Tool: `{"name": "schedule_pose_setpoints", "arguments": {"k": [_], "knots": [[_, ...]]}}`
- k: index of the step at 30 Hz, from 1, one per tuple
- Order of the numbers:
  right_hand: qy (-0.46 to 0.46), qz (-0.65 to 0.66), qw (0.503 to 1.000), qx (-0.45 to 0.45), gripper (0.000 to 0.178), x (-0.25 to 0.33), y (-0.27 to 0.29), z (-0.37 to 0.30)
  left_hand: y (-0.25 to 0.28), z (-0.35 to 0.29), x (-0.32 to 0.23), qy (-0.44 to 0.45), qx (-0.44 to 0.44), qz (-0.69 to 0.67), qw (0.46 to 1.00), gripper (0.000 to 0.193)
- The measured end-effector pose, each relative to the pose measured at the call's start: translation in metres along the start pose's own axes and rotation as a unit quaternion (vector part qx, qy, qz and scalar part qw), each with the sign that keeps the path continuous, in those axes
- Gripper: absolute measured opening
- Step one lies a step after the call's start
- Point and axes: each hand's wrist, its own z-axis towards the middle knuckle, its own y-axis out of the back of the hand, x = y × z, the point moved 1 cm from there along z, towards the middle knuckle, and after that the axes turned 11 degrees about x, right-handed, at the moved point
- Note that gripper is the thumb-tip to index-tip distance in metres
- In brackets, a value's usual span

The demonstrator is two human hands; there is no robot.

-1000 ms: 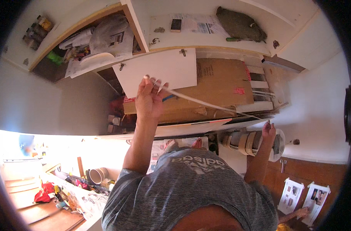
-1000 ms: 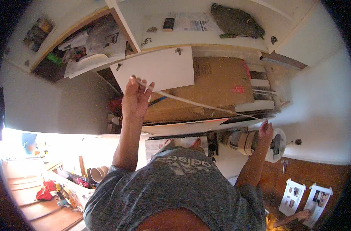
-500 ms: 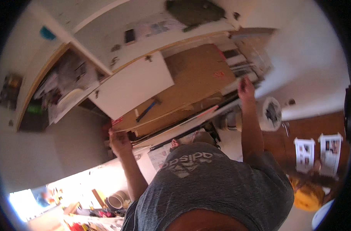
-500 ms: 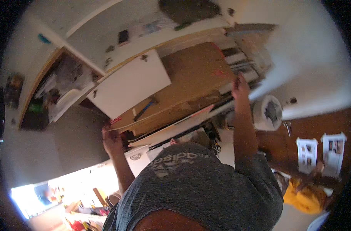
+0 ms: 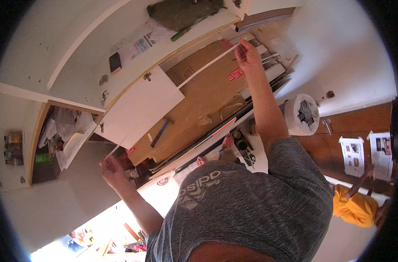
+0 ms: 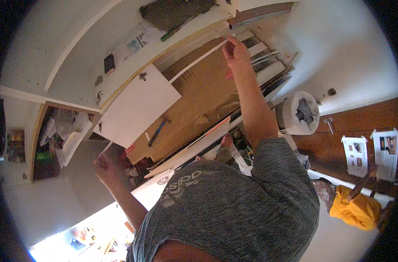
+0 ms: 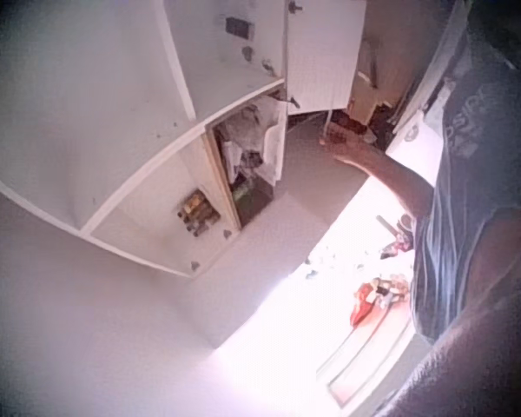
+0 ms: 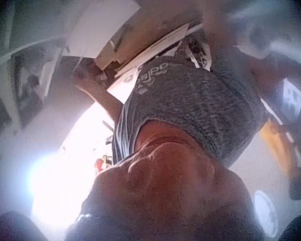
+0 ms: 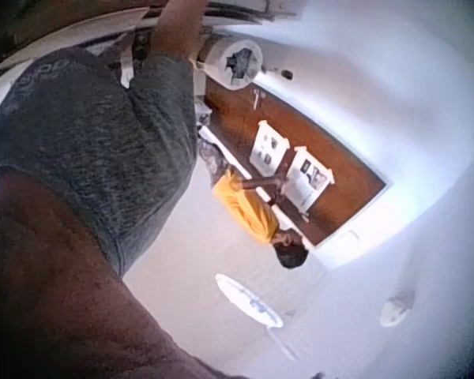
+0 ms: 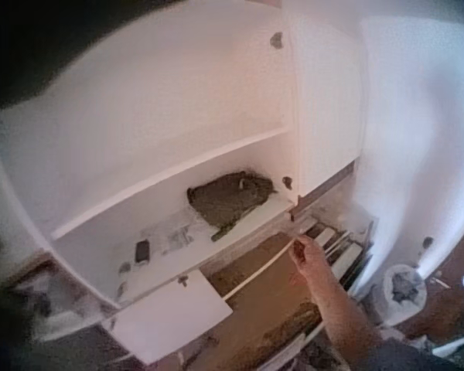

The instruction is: The person measures and fits a thin wooden strip into the edge of a white cabinet door. They then sit on the floor and use a utility knife to cut a piece of wood to size. Finally, they return to the cabinet to re-insert and adjust the wooden strip.

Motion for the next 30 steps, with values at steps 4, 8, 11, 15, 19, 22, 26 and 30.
{"name": "schedule_pose_setpoints", "arguments": {"k": [4, 8, 11, 15, 19, 22, 26, 30], "knots": [[0.019, 0.078, 0.984, 0.160, 0.011, 0.017, -0.013, -0.013, -0.004, 0.024, -0.054, 0.028, -0.053, -0.229, 0.972, 0.029], [0.058, 0.091, 0.965, 0.238, 0.011, 0.035, -0.026, -0.036, -0.005, 0.030, -0.091, -0.038, -0.058, -0.359, 0.931, 0.035], [0.086, 0.080, 0.971, 0.209, 0.013, 0.045, -0.035, -0.050, 0.004, 0.033, -0.103, -0.040, -0.050, -0.385, 0.920, 0.034], [0.100, 0.070, 0.967, 0.225, 0.015, 0.053, -0.041, -0.067, 0.021, 0.034, -0.102, -0.019, -0.021, -0.445, 0.895, 0.031], [0.115, 0.055, 0.966, 0.225, 0.013, 0.053, -0.041, -0.076, 0.033, 0.027, -0.103, -0.027, 0.045, -0.494, 0.868, 0.029], [0.118, 0.051, 0.966, 0.225, 0.011, 0.051, -0.035, -0.077, 0.030, 0.018, -0.109, -0.050, 0.043, -0.481, 0.874, 0.028], [0.119, 0.056, 0.964, 0.233, 0.017, 0.053, -0.024, -0.078, 0.014, -0.001, -0.127, -0.067, 0.040, -0.481, 0.873, 0.029], [0.112, 0.073, 0.955, 0.264, 0.025, 0.061, -0.021, -0.088, 0.001, -0.017, -0.141, -0.093, 0.060, -0.447, 0.888, 0.029]]}}
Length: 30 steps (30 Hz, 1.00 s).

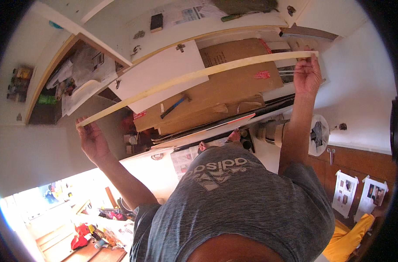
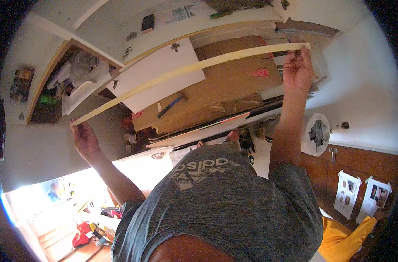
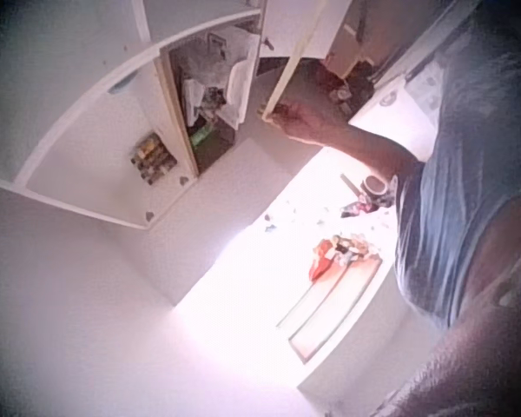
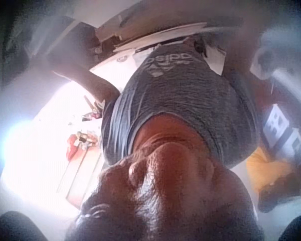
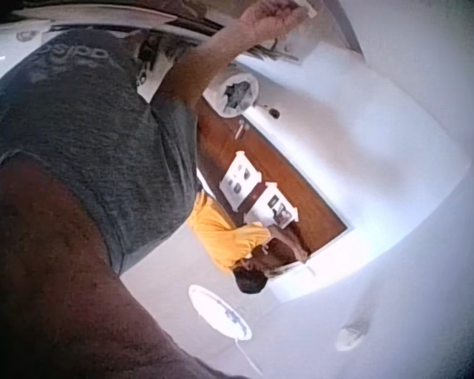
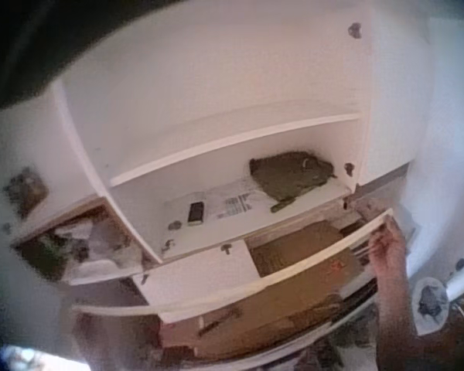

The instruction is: The person measures and fits a thin wooden strip into the edge of a white cabinet door. They then sit on the floor and use a utility knife to cut a piece of wood to size. Finally, they return to the cabinet to re-insert and adjust the wooden strip.

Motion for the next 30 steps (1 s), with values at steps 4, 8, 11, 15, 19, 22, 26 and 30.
{"name": "schedule_pose_setpoints", "arguments": {"k": [4, 8, 11, 15, 19, 22, 26, 30], "knots": [[0.015, 0.006, 1.000, 0.007, 0.021, 0.007, -0.011, -0.007, 0.009, -0.006, -0.009, 0.008, -0.002, -0.011, 1.000, 0.031], [0.019, 0.007, 1.000, 0.014, 0.020, 0.010, -0.019, -0.016, 0.047, -0.006, -0.025, 0.026, -0.011, 0.050, 0.998, 0.035], [0.008, 0.077, 0.995, 0.065, 0.024, 0.006, -0.022, -0.026, 0.080, -0.003, -0.034, 0.034, -0.007, 0.009, 0.999, 0.034], [-0.019, 0.127, 0.978, 0.166, 0.028, 0.002, -0.030, -0.035, 0.111, -0.005, -0.041, 0.067, 0.035, -0.100, 0.992, 0.029], [-0.035, 0.104, 0.977, 0.184, 0.028, 0.002, -0.034, -0.039, 0.121, -0.007, -0.038, 0.064, 0.018, -0.163, 0.984, 0.026], [-0.033, 0.102, 0.975, 0.193, 0.027, 0.004, -0.033, -0.041, 0.116, -0.008, -0.033, 0.074, 0.016, -0.179, 0.981, 0.026], [-0.036, 0.117, 0.973, 0.193, 0.027, 0.006, -0.029, -0.040, 0.106, -0.010, -0.030, 0.054, 0.008, -0.162, 0.985, 0.027], [-0.031, 0.090, 0.984, 0.153, 0.027, 0.009, -0.026, -0.041, 0.099, -0.010, -0.030, 0.047, -0.012, -0.127, 0.991, 0.026]]}}
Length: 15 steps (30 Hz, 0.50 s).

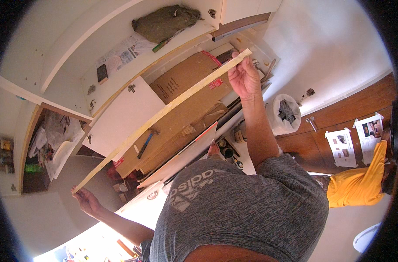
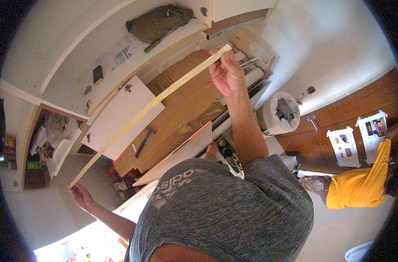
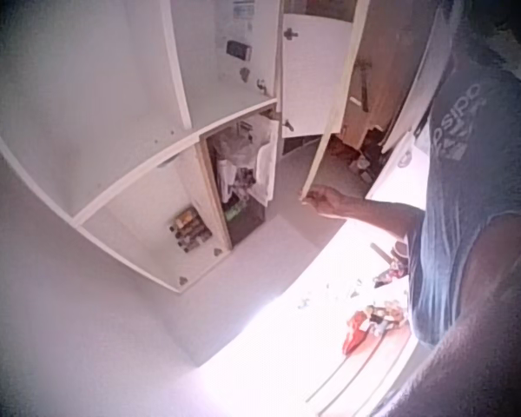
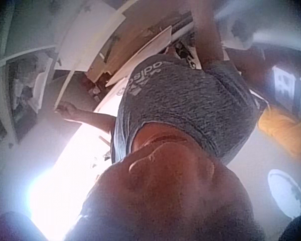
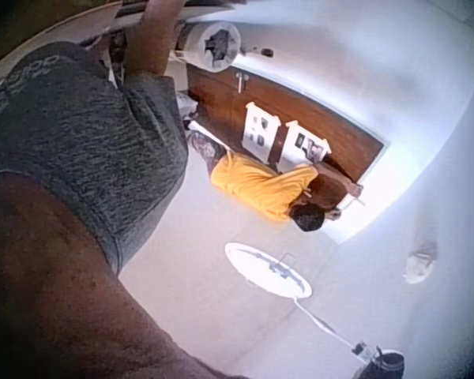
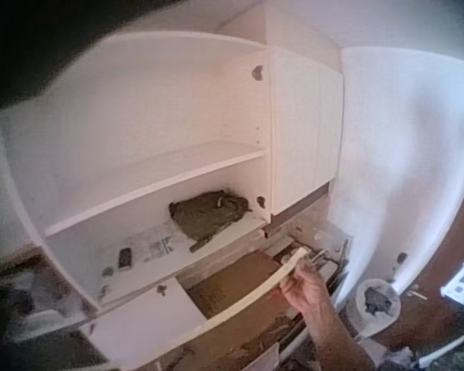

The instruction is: The person measures and fits a thin wooden strip into the edge of a white cabinet door. They then sit on the floor and use a utility knife to cut a piece of wood to size. Finally, they return to the cabinet to re-insert and adjust the wooden strip.

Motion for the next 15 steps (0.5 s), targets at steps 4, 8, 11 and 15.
{"name": "schedule_pose_setpoints", "arguments": {"k": [4, 8, 11, 15], "knots": [[0.028, -0.049, 0.996, -0.063, 0.023, 0.004, 0.001, -0.003, -0.005, 0.002, 0.007, 0.041, 0.078, -0.098, 0.991, 0.025], [0.016, -0.077, 0.992, -0.096, 0.021, 0.006, 0.005, -0.007, -0.008, 0.000, 0.022, 0.022, 0.028, -0.039, 0.999, 0.024], [0.008, -0.088, 0.989, -0.117, 0.022, 0.008, 0.011, -0.009, -0.013, -0.003, 0.036, 0.042, 0.038, -0.005, 0.998, 0.024], [0.006, -0.104, 0.984, -0.145, 0.021, 0.007, 0.017, -0.013, -0.013, -0.002, 0.044, 0.036, 0.045, 0.029, 0.998, 0.024]]}}
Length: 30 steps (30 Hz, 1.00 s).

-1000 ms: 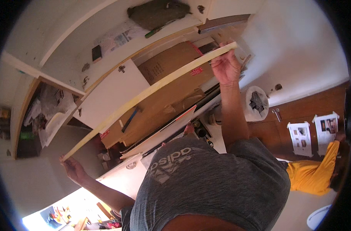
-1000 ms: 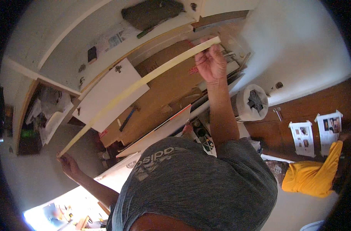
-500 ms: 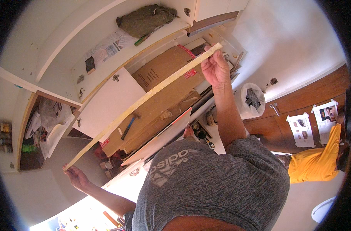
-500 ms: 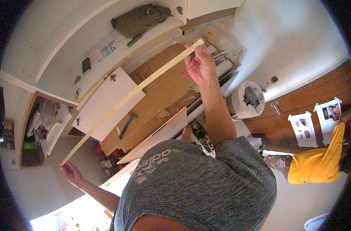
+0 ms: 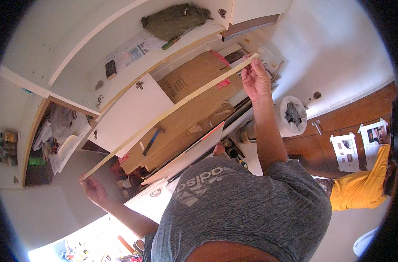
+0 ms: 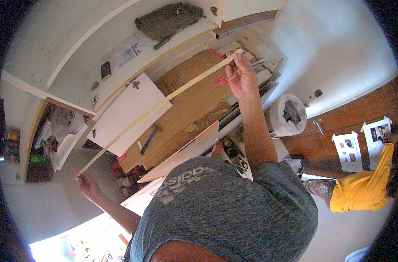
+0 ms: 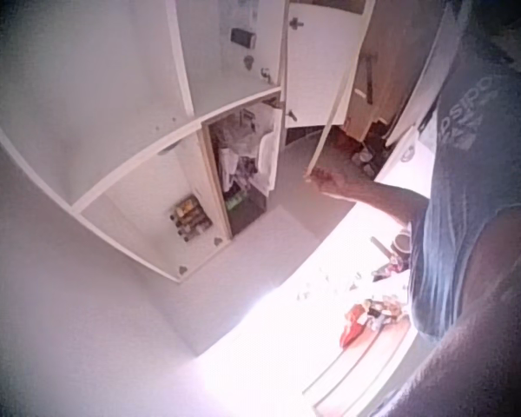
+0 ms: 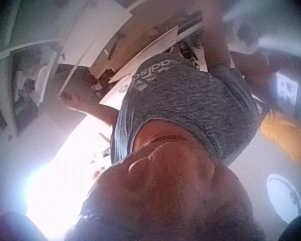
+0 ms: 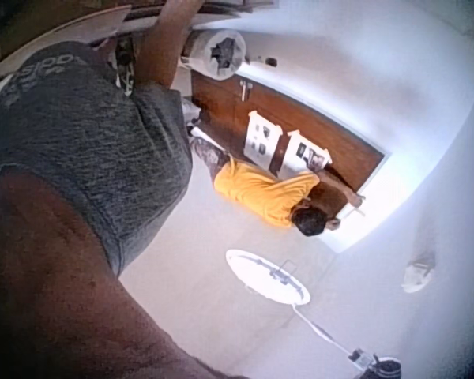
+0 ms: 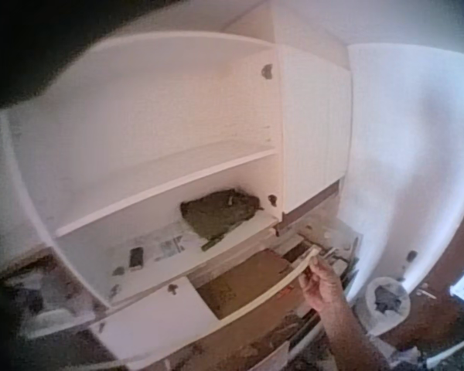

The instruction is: The person measures and fits a thin wooden strip into the edge of a white cabinet door. They then sit on the floor and use a utility knife to cut a piece of wood to size. Finally, they return to the cabinet to re-insert and adjust the wooden strip.

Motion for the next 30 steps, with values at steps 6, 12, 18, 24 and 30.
{"name": "schedule_pose_setpoints", "arguments": {"k": [6, 12, 18, 24, 30], "knots": [[-0.005, -0.013, 0.988, -0.152, 0.014, -0.020, 0.026, 0.028, 0.033, 0.026, 0.037, -0.029, -0.105, 0.169, 0.980, 0.024], [-0.044, -0.084, 0.967, -0.236, 0.011, -0.071, 0.094, 0.120, 0.065, 0.107, 0.121, 0.040, -0.186, 0.287, 0.939, 0.031], [-0.046, -0.180, 0.928, -0.324, 0.012, -0.106, 0.155, 0.196, 0.092, 0.160, 0.184, 0.060, -0.226, 0.149, 0.961, 0.033], [-0.004, -0.086, 0.939, -0.334, 0.015, -0.121, 0.179, 0.239, 0.134, 0.190, 0.208, 0.062, -0.250, 0.215, 0.942, 0.033], [-0.049, -0.127, 0.919, -0.370, 0.018, -0.116, 0.170, 0.243, 0.149, 0.204, 0.206, 0.071, -0.268, 0.233, 0.932, 0.032]]}}
